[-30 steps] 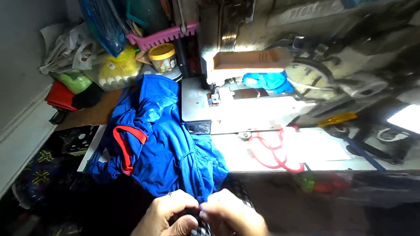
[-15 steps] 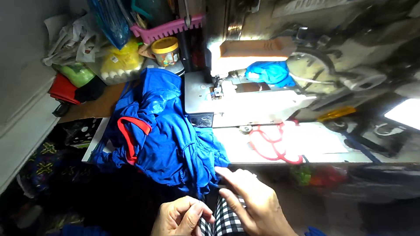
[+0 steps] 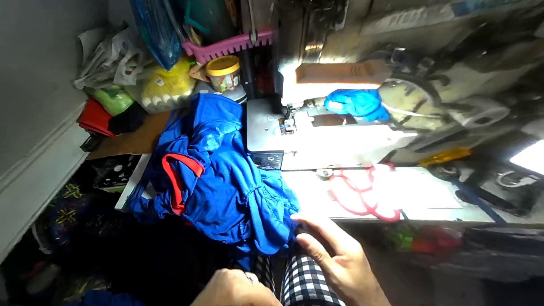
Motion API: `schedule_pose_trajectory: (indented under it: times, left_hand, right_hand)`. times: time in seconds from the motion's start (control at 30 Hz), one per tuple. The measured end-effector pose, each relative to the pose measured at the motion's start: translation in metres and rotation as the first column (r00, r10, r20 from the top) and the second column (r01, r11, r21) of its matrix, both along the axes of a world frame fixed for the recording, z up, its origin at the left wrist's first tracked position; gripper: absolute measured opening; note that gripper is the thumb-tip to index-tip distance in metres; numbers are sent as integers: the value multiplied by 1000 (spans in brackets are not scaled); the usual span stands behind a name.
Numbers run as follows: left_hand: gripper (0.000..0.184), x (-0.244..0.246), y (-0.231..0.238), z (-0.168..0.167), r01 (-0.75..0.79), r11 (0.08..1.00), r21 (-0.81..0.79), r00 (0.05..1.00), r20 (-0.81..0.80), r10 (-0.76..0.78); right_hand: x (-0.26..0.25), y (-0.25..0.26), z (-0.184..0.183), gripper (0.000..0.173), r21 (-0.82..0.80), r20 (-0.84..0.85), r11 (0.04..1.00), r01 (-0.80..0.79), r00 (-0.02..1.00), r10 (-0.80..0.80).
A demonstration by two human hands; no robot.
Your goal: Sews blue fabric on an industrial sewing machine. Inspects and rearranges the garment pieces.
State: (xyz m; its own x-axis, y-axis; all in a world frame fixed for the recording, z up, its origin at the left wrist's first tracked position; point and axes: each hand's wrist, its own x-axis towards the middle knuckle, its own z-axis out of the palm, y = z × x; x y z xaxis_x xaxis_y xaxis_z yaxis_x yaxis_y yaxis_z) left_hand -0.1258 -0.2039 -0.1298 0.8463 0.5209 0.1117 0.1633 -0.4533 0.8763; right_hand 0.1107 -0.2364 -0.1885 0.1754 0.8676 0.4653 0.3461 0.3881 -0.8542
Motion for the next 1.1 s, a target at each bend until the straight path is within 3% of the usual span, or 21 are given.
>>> schedule_pose_trajectory:
  times: [0.07, 0.17, 0.23, 0.3, 0.4, 0.5, 0.57, 0.63, 0.77, 0.87, 1.0, 1.1]
  left_hand:
    - [38, -2, 20, 6, -148, 974, 172, 989, 40, 144]
    - [29, 13, 65, 16, -473, 752, 460, 875, 142, 463]
    - [23, 28, 97, 21, -458, 654, 602, 868, 144, 475]
    - [25, 43, 116, 23, -260, 702, 663, 948, 38, 316]
    - [29, 55, 128, 22, 113, 752, 650, 966, -250, 71]
    - [28, 55, 142, 29, 224, 786, 576, 930, -367, 3]
    - [27, 56, 153, 38, 211, 832, 513, 932, -361, -13]
    - [24, 55, 161, 46, 178, 861, 476, 946, -323, -17]
    - [20, 52, 173, 43, 179, 842, 509, 969, -238, -62]
    - [23, 60, 165, 31, 149, 805, 574, 975, -220, -24]
    - [25, 67, 122, 21, -148, 687, 711, 977, -5, 215]
    - [49, 72, 72, 17, -321, 774, 546, 947, 160, 280]
  right_hand:
    - [3, 5, 4, 51, -117, -85, 993, 18, 996, -28]
    - [-5, 19, 15, 46, -257, 8, 966, 15, 1000, -13]
    - [-9, 32, 19, 34, -351, 57, 935, -40, 996, 64]
    - [-5, 40, 24, 21, -384, -54, 906, -179, 984, 172]
    - [7, 38, 37, 16, -435, -278, 843, -317, 938, 209]
    - [20, 36, 39, 11, -475, -511, 739, -477, 834, 210]
    - [23, 38, 36, 10, -457, -578, 717, -527, 788, 211]
    - [23, 39, 37, 13, -449, -542, 752, -482, 816, 199]
    - [30, 23, 40, 10, -306, -223, 918, -253, 956, 190]
    - [36, 13, 36, 15, -225, -56, 957, -180, 983, 172]
    - [33, 7, 42, 9, -296, -195, 953, -68, 981, 9]
    - [19, 13, 48, 7, -203, -386, 968, -146, 921, 58]
